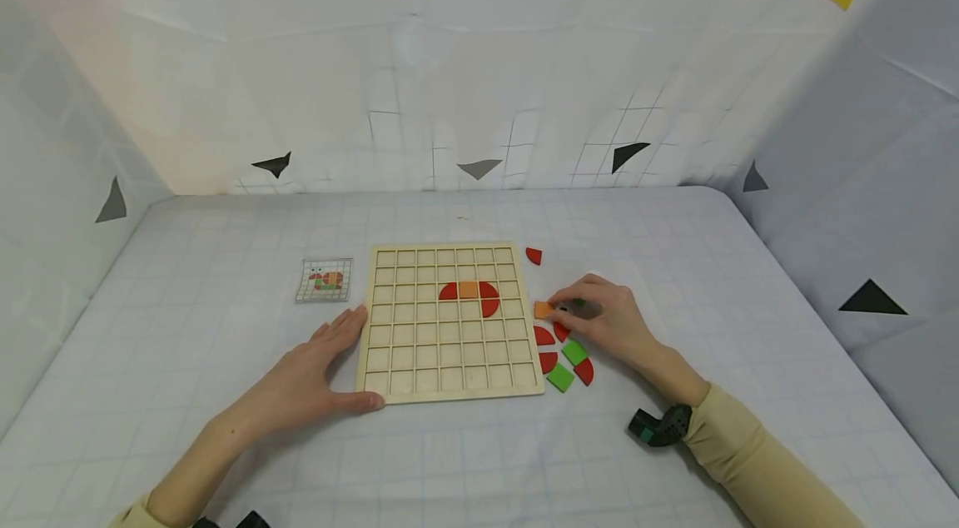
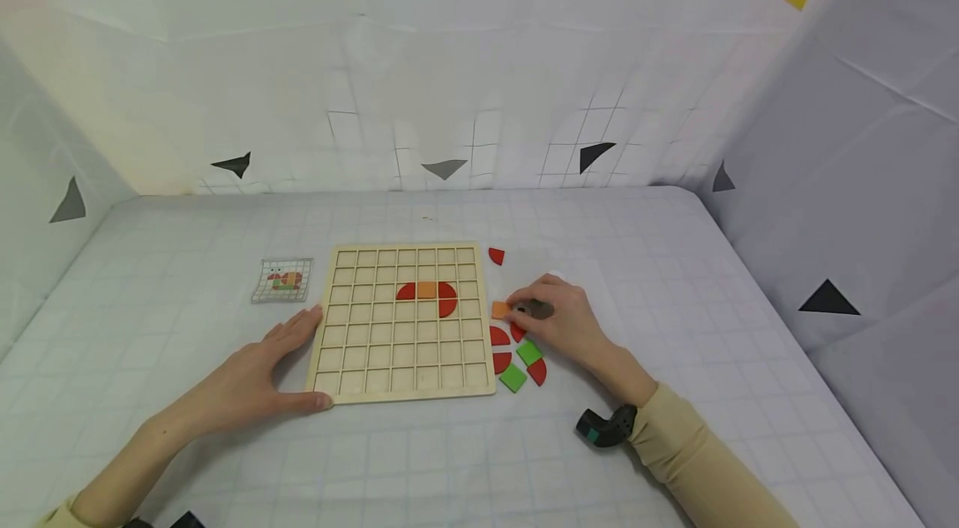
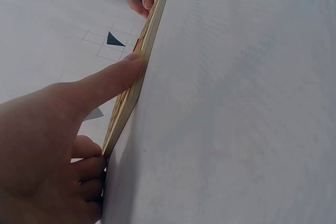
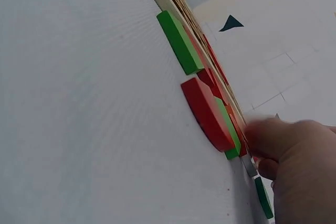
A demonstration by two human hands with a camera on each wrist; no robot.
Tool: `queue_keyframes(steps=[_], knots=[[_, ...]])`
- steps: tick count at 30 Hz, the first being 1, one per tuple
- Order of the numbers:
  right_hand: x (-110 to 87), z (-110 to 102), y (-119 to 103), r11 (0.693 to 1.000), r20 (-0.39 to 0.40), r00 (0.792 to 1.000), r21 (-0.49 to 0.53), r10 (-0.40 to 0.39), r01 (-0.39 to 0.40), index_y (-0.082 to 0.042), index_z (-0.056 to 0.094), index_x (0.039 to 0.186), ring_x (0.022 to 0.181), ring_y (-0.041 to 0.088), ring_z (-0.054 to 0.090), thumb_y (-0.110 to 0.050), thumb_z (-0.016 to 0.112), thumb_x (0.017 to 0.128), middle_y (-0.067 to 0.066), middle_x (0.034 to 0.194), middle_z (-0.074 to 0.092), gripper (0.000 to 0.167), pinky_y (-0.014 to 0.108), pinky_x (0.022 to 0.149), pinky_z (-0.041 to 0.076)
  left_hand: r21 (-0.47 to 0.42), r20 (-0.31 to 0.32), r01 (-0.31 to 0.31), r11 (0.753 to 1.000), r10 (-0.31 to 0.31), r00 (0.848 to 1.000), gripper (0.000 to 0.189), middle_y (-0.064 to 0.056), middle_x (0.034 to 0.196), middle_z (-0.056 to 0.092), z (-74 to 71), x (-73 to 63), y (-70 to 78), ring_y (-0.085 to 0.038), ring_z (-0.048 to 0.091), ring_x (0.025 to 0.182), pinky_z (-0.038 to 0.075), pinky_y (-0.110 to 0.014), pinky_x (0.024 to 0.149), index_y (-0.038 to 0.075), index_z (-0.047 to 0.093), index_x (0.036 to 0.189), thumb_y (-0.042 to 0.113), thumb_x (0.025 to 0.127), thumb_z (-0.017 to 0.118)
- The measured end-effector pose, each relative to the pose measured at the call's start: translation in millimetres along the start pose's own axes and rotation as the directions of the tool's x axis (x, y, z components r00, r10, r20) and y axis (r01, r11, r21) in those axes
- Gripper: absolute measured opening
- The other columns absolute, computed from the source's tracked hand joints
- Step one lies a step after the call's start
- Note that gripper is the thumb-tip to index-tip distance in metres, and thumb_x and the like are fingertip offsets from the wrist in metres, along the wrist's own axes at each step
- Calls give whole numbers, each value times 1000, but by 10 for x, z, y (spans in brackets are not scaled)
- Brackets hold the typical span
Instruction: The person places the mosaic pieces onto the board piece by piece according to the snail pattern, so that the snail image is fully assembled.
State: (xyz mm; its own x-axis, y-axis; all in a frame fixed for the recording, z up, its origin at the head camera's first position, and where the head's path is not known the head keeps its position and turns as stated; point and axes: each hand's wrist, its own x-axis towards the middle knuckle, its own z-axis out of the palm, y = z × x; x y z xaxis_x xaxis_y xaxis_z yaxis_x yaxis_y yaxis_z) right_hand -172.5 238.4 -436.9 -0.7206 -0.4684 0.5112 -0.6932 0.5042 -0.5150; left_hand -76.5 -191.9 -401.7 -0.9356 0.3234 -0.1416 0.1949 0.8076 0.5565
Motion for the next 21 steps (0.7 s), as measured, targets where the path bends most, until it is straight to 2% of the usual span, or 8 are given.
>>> queue_keyframes(steps=[7, 13, 17, 21], knots=[[6, 9, 15, 1000, 4, 1000, 20, -21, 20, -12, 77, 100, 85, 12, 63, -9, 89, 73, -2, 93, 72, 30, 20, 70, 54, -3, 5, 7, 1000, -7, 1000, 119, 0, 167, 22, 0, 0, -5, -39, 22, 151, 23, -66, 117, 17, 21, 161, 79, 71, 69], [2, 38, -3, 1000, 4, 1000, -3, 0, 0, -14, 77, 101, 86, 12, 59, -7, 87, 75, -4, 92, 71, 29, 18, 67, 50, -6, 6, 4, 1000, -4, 1000, 119, -1, 167, 22, 1, 4, -1, -38, 22, 151, 22, -65, 118, 16, 21, 161, 78, 71, 70], [4, 56, -41, 999, -4, 1000, -25, 31, -31, -12, 77, 102, 85, 12, 58, -7, 85, 76, -3, 91, 70, 28, 19, 66, 49, -8, 8, 3, 1000, -2, 1000, 119, -1, 167, 22, 2, 7, -1, -37, 22, 152, 22, -65, 118, 15, 22, 161, 78, 71, 70], [2, 64, -51, 994, -21, 994, -29, 109, -109, -13, 77, 103, 85, 10, 60, -12, 87, 76, -6, 91, 71, 29, 20, 69, 51, -7, 7, 3, 1000, -3, 1000, 119, -1, 167, 22, 1, 7, 0, -38, 22, 152, 22, -65, 118, 15, 22, 161, 78, 71, 70]])
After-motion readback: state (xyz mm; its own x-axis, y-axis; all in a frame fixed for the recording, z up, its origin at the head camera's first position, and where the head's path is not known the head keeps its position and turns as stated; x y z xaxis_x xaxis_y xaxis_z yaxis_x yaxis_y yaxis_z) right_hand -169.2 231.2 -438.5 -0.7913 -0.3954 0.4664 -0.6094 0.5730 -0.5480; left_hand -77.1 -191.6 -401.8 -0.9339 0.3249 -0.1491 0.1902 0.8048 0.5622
